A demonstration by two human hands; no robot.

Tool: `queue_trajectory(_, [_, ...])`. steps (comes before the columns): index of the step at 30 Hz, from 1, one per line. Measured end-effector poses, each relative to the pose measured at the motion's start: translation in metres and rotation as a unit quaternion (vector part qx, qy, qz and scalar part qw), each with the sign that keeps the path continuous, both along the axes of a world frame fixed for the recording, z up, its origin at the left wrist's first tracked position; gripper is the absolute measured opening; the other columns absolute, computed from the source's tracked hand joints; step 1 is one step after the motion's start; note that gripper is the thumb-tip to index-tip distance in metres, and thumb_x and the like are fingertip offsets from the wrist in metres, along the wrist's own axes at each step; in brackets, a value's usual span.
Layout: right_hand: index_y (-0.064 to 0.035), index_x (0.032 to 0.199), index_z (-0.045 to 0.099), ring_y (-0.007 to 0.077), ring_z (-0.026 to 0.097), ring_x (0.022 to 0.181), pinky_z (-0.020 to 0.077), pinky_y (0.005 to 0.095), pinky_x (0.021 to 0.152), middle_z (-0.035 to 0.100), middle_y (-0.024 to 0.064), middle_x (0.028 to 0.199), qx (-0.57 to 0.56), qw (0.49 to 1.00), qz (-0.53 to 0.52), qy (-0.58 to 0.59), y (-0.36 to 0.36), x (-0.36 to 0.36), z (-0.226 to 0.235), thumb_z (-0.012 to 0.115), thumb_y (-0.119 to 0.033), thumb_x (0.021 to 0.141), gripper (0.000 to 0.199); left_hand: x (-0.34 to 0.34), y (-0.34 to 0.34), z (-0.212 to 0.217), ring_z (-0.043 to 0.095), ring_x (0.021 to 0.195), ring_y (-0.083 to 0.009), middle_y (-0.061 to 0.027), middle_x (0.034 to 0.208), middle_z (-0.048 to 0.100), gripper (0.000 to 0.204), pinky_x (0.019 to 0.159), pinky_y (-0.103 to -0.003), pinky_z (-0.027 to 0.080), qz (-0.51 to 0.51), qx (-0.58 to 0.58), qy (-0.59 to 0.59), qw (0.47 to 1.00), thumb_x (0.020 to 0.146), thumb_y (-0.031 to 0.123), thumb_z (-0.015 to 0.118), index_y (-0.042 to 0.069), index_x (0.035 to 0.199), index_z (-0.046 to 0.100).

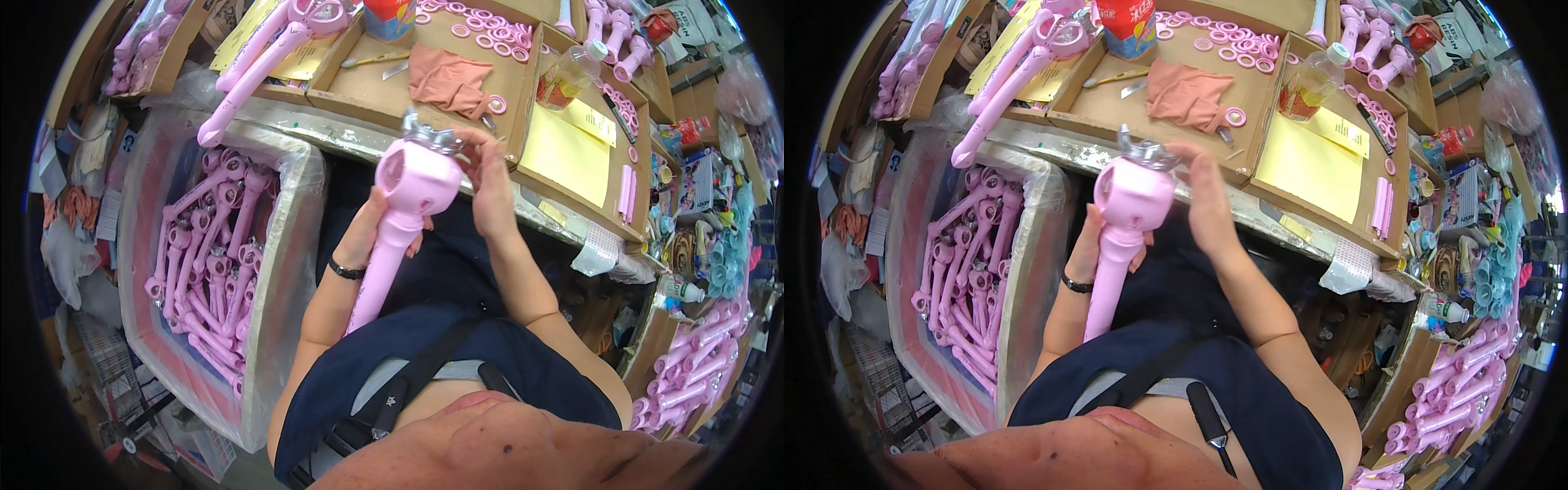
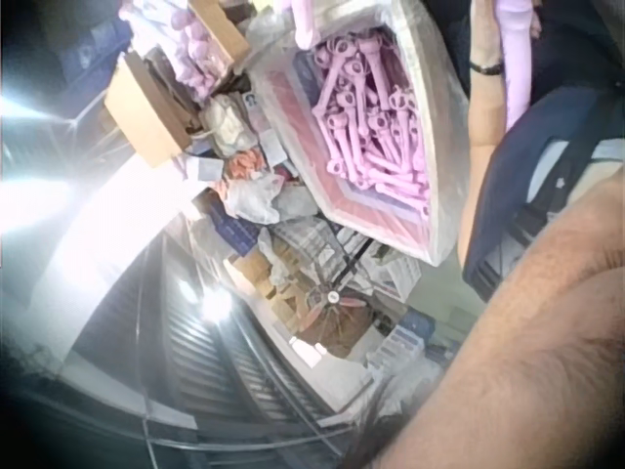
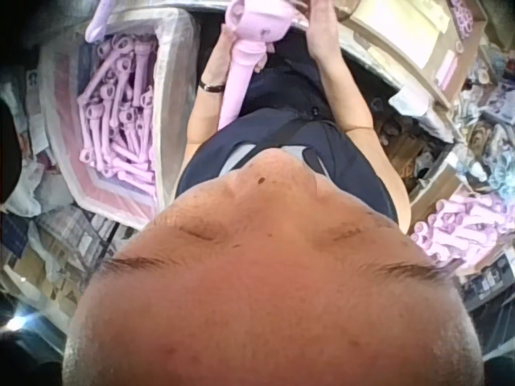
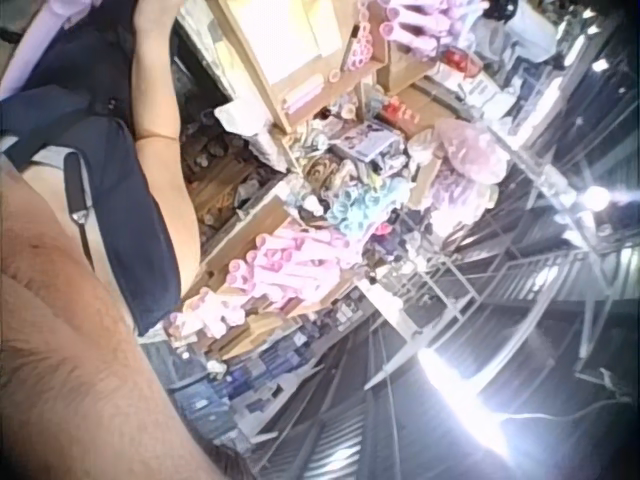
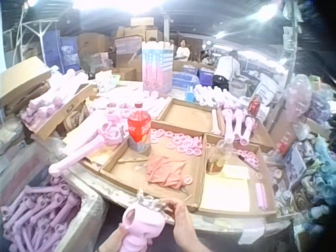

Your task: The person assembles pink light sticks by inserting a small ring into the head, wiping the surface with a cloth, and testing the light function. They repeat this process for multiple units, handling each stick individually and placing finished items on the table.

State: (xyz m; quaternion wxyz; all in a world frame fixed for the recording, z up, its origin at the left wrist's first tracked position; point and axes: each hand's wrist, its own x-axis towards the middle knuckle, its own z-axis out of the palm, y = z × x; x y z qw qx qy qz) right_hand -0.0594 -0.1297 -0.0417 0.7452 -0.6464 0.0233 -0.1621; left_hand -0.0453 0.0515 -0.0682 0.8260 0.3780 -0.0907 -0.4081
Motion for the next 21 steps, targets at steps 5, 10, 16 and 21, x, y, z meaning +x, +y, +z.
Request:
queue_trajectory(5, [-0.007,0.094,0.066,0.0283,0.054,0.102,0.0425,0.0392,0.09,0.059,0.0145,0.106,-0.415,0.905,-0.014,-0.09,-0.053,0.049,0.027,0.057,-0.024,0.087,0.021,0.003,0.025,-0.008,0.058,0.051,-0.019,-0.0177,0.08,0.059,0.079,0.042,-0.027,0.046,0.11,-0.07,0.0,0.991,0.088,0.068,0.032,-0.003,0.121,0.044])
queue_trajectory(10, [-0.0115,0.089,0.067,0.0327,0.053,0.105,0.0431,0.0443,0.091,0.058,0.0133,0.106,-0.63,0.77,0.062,-0.084,-0.065,0.136,-0.002,0.069,-0.03,0.074,0.024,0.0,0.044,-0.009,0.058,0.052,-0.0191,-0.0171,0.081,0.059,0.076,0.043,-0.027,0.047,0.162,-0.058,-0.016,0.985,0.09,0.066,0.028,-0.003,0.118,0.046])
queue_trajectory(16, [-0.012,0.092,0.066,0.0343,0.05,0.114,0.0414,0.0463,0.095,0.057,0.0132,0.115,-0.668,0.701,0.113,-0.223,-0.063,0.168,-0.039,0.071,-0.026,0.073,0.024,-0.001,0.063,-0.018,0.06,0.054,-0.02,-0.0158,0.081,0.06,0.073,0.045,-0.028,0.049,0.18,-0.052,-0.016,0.982,0.09,0.065,0.03,-0.001,0.116,0.047])
queue_trajectory(21, [-0.0075,0.087,0.069,0.0323,0.053,0.11,0.0422,0.0408,0.094,0.06,0.0163,0.114,-0.53,0.837,0.064,-0.116,-0.074,0.175,-0.016,0.066,-0.024,0.079,0.018,0.006,0.074,-0.03,0.06,0.055,-0.0195,-0.0156,0.082,0.06,0.072,0.046,-0.028,0.05,0.194,-0.072,-0.003,0.978,0.091,0.064,0.03,-0.001,0.116,0.048])
